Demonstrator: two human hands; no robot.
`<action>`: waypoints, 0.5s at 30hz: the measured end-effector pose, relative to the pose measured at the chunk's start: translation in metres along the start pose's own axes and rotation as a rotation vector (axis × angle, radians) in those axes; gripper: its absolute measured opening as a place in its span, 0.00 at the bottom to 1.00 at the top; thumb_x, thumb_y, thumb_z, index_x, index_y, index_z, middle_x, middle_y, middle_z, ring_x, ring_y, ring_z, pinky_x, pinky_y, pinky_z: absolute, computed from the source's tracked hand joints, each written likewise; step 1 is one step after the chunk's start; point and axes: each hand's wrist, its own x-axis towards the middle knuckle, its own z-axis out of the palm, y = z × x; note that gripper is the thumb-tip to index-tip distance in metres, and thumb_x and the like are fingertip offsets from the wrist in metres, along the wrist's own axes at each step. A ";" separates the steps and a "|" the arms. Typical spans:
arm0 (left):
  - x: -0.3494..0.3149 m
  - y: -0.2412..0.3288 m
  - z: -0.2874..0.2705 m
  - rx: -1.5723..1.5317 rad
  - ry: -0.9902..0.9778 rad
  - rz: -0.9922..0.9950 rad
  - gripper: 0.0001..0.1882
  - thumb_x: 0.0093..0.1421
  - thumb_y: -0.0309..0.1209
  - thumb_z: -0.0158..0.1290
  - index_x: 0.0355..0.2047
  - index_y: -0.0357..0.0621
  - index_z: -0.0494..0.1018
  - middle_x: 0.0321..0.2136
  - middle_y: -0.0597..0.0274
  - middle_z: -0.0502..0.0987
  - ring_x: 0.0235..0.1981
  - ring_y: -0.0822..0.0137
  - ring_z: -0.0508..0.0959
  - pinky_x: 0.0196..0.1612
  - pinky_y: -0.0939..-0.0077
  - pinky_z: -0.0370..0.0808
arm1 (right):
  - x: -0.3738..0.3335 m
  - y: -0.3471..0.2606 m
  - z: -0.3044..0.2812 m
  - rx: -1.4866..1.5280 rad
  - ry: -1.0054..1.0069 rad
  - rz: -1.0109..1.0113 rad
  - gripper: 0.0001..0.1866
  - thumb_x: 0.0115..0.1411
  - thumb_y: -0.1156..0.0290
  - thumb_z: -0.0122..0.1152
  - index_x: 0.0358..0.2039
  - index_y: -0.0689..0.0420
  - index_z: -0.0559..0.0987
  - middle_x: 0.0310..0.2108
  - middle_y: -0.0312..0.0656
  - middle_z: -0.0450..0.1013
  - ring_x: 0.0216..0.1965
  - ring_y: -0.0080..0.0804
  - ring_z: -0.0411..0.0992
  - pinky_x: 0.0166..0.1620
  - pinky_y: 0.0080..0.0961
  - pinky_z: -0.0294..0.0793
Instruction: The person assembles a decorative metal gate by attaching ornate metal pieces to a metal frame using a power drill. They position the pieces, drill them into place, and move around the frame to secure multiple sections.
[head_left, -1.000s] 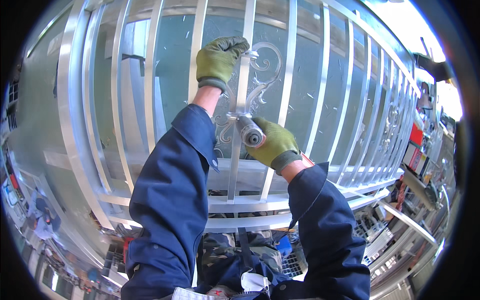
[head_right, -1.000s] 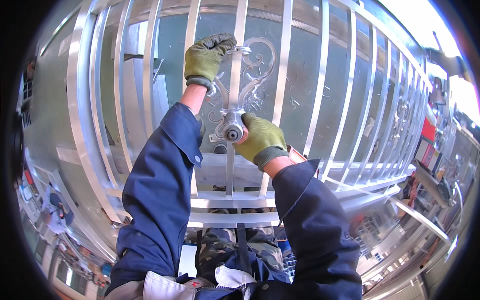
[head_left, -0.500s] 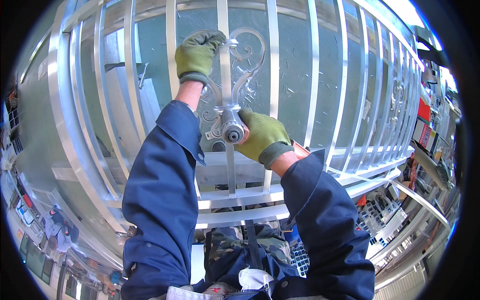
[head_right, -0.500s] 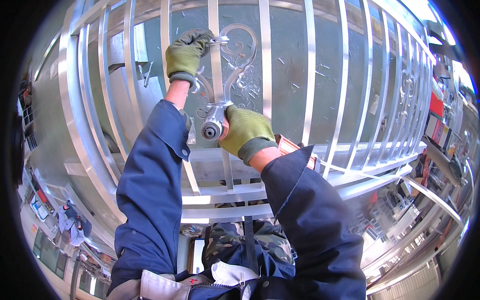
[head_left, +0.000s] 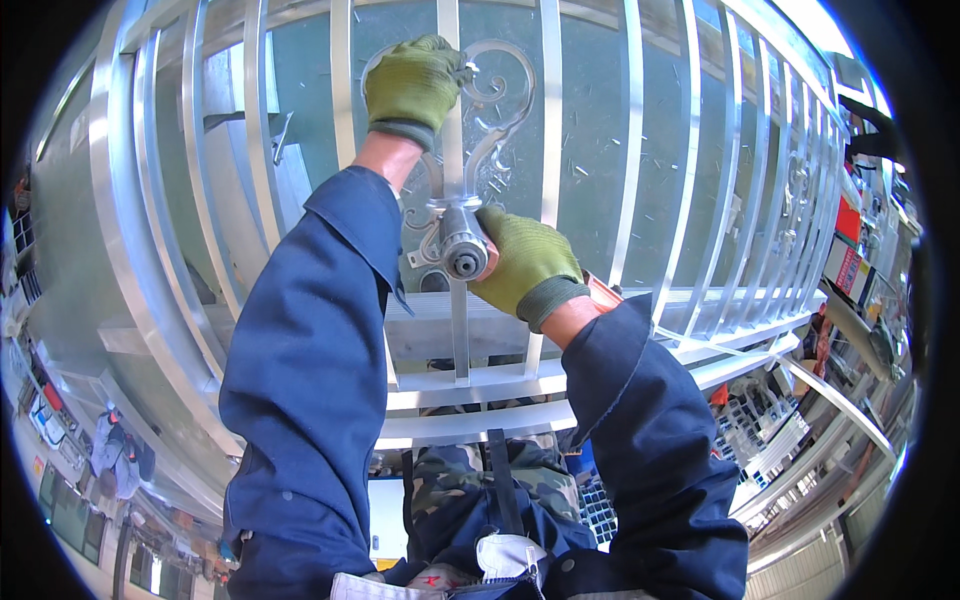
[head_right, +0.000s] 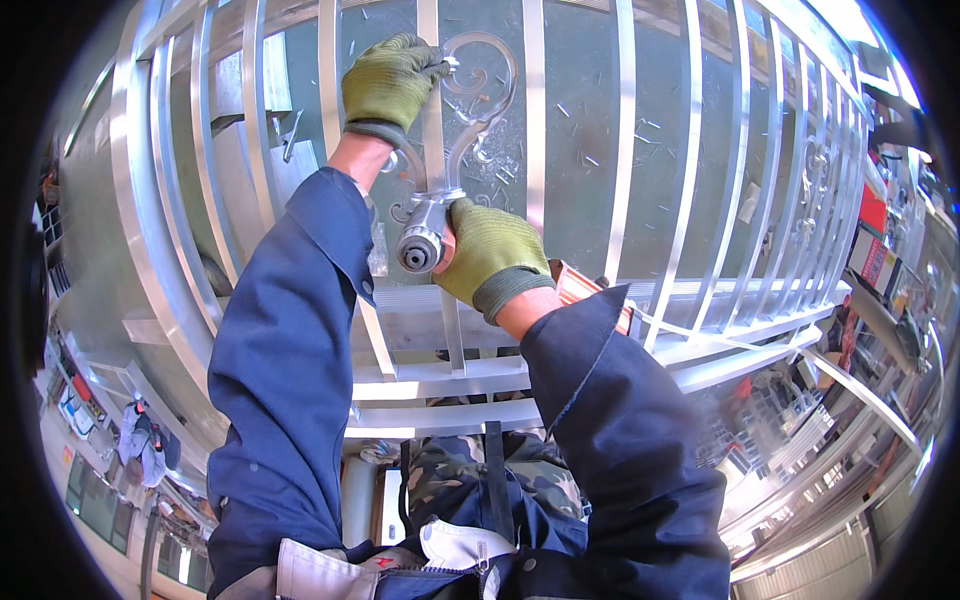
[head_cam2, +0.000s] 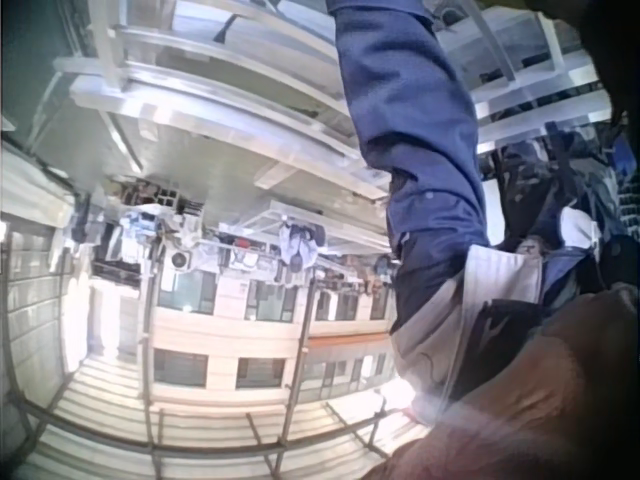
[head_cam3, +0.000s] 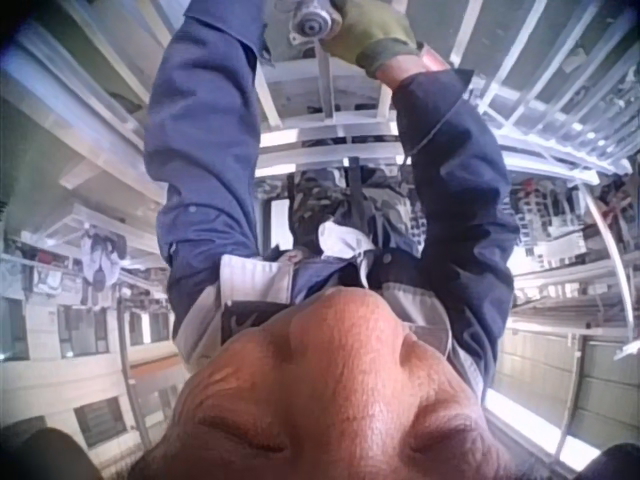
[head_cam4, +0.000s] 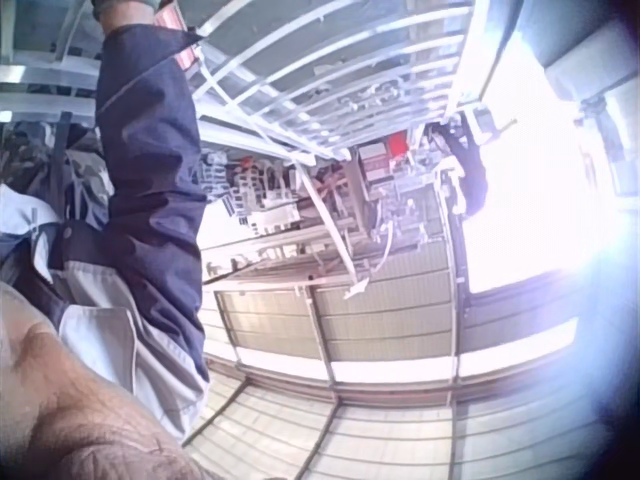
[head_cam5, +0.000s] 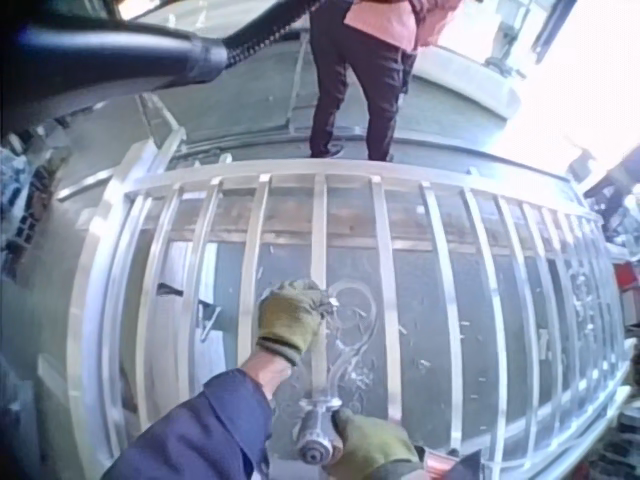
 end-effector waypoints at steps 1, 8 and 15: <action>0.000 0.000 0.001 -0.025 -0.015 -0.063 0.12 0.56 0.47 0.64 0.37 0.59 0.87 0.38 0.66 0.84 0.41 0.55 0.83 0.45 0.59 0.79 | -0.001 0.000 0.000 0.002 -0.006 0.015 0.24 0.54 0.54 0.69 0.48 0.53 0.80 0.40 0.54 0.82 0.44 0.57 0.80 0.49 0.45 0.79; -0.001 0.001 0.001 0.019 -0.093 -0.171 0.15 0.55 0.51 0.65 0.39 0.63 0.87 0.42 0.65 0.82 0.44 0.54 0.82 0.49 0.56 0.78 | 0.000 -0.006 -0.004 -0.036 -0.014 0.004 0.24 0.53 0.57 0.70 0.49 0.51 0.80 0.40 0.53 0.82 0.44 0.56 0.80 0.48 0.45 0.79; -0.031 0.003 -0.029 -0.113 0.069 -0.253 0.46 0.50 0.57 0.70 0.64 0.50 0.70 0.54 0.50 0.78 0.58 0.46 0.76 0.61 0.53 0.73 | -0.001 -0.001 0.001 -0.052 0.031 0.024 0.22 0.57 0.54 0.62 0.49 0.52 0.81 0.39 0.53 0.82 0.43 0.57 0.80 0.48 0.45 0.79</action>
